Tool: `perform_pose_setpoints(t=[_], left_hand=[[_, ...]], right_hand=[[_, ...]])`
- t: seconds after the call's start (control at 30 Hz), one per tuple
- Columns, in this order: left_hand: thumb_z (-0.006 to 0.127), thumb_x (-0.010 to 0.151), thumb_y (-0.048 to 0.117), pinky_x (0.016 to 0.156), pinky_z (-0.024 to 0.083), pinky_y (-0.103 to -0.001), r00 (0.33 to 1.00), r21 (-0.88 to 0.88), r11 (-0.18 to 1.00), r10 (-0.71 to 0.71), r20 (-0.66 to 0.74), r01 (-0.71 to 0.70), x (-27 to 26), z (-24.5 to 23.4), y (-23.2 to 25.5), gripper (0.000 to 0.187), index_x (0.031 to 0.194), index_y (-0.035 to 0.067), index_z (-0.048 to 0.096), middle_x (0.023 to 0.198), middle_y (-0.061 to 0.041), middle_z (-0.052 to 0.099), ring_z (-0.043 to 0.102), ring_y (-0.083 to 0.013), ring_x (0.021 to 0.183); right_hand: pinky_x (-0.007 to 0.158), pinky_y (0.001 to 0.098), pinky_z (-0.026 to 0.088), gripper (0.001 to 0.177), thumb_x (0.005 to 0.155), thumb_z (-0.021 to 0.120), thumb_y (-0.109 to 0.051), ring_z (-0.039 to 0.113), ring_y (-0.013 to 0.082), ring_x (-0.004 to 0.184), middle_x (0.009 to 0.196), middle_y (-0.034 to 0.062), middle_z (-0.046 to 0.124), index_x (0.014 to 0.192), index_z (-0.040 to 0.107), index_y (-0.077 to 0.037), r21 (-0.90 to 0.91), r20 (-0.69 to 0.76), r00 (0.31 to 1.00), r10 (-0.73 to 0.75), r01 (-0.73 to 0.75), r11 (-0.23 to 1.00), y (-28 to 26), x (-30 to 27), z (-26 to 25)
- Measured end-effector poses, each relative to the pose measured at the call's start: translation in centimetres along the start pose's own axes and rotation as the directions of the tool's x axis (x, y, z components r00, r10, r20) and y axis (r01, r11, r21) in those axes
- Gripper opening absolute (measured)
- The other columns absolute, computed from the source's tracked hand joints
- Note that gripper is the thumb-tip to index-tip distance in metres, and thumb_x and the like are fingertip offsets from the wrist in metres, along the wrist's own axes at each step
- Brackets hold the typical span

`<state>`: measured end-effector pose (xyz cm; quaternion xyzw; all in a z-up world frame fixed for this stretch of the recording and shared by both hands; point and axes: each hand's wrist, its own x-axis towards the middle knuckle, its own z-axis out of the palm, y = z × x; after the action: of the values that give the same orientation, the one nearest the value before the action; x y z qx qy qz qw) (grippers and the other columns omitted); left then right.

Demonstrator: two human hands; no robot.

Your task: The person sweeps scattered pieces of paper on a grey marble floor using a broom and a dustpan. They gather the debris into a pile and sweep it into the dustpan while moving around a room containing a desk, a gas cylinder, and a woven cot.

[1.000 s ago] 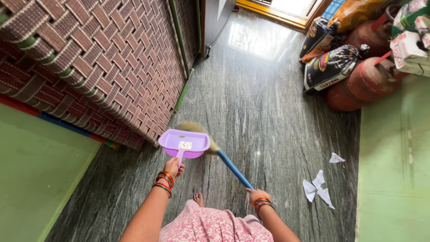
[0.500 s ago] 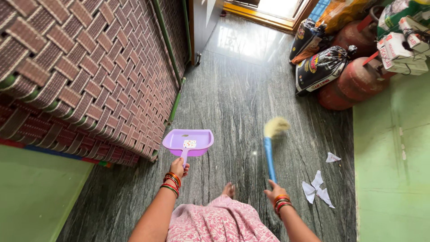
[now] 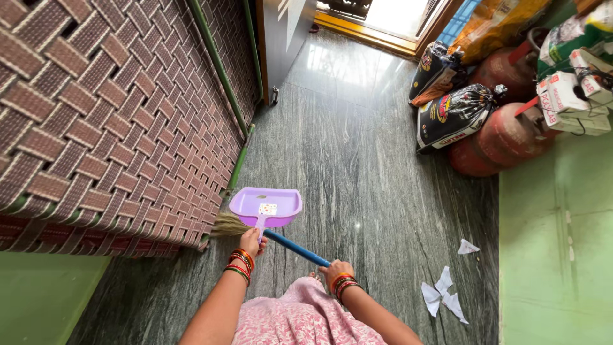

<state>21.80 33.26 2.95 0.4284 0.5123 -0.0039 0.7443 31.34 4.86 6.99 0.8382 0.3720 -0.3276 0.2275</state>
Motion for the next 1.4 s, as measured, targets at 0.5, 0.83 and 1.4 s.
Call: perform_pose_setpoints(t=[0.5, 0.83, 1.4], left_hand=[[0.044, 0.106, 0.033, 0.054, 0.05, -0.031, 1.0, 0.089, 0.996, 0.003, 0.014, -0.005, 3.8, 8.8, 3.6, 0.03, 0.115, 0.015, 0.066, 0.08, 0.0, 0.067, 0.058, -0.0089, 0.06], [0.046, 0.107, 0.033, 0.052, 0.049, -0.032, 0.994, 0.083, 0.996, 0.025, 0.107, -0.034, 6.1, 14.5, 5.9, 0.031, 0.121, 0.01, 0.063, 0.079, -0.002, 0.068, 0.058, -0.0114, 0.059], [0.045, 0.106, 0.034, 0.052, 0.047, -0.03, 0.988, 0.119, 0.993, -0.003, 0.156, -0.015, 16.4, 15.4, 18.3, 0.029, 0.116, 0.015, 0.066, 0.076, 0.0, 0.065, 0.056, -0.0096, 0.057]], right_hand=[[0.071, 0.0335, 0.058, 0.081, 0.078, 0.077, 0.003, 0.072, 0.0187, 0.08, 0.104, 0.013, 0.074, 0.147, 0.057, -0.035, 0.771, 0.412, 0.87, 0.27, -0.491, 0.405, 24.6, -1.7, 12.2], [0.088, 0.043, 0.062, 0.075, 0.077, 0.084, -0.02, 0.076, 0.0308, 0.098, 0.12, 0.0158, 0.074, 0.144, 0.053, -0.035, 0.861, 0.044, 0.884, 0.465, -0.27, 0.431, 20.5, -2.9, -0.1], [0.084, 0.0434, 0.059, 0.031, 0.106, 0.045, -0.04, 0.071, 0.0283, 0.103, 0.11, 0.0082, 0.07, 0.127, 0.068, -0.04, 0.14, -0.041, 0.989, 0.144, -0.137, 0.981, 15.0, 15.7, -15.0]])
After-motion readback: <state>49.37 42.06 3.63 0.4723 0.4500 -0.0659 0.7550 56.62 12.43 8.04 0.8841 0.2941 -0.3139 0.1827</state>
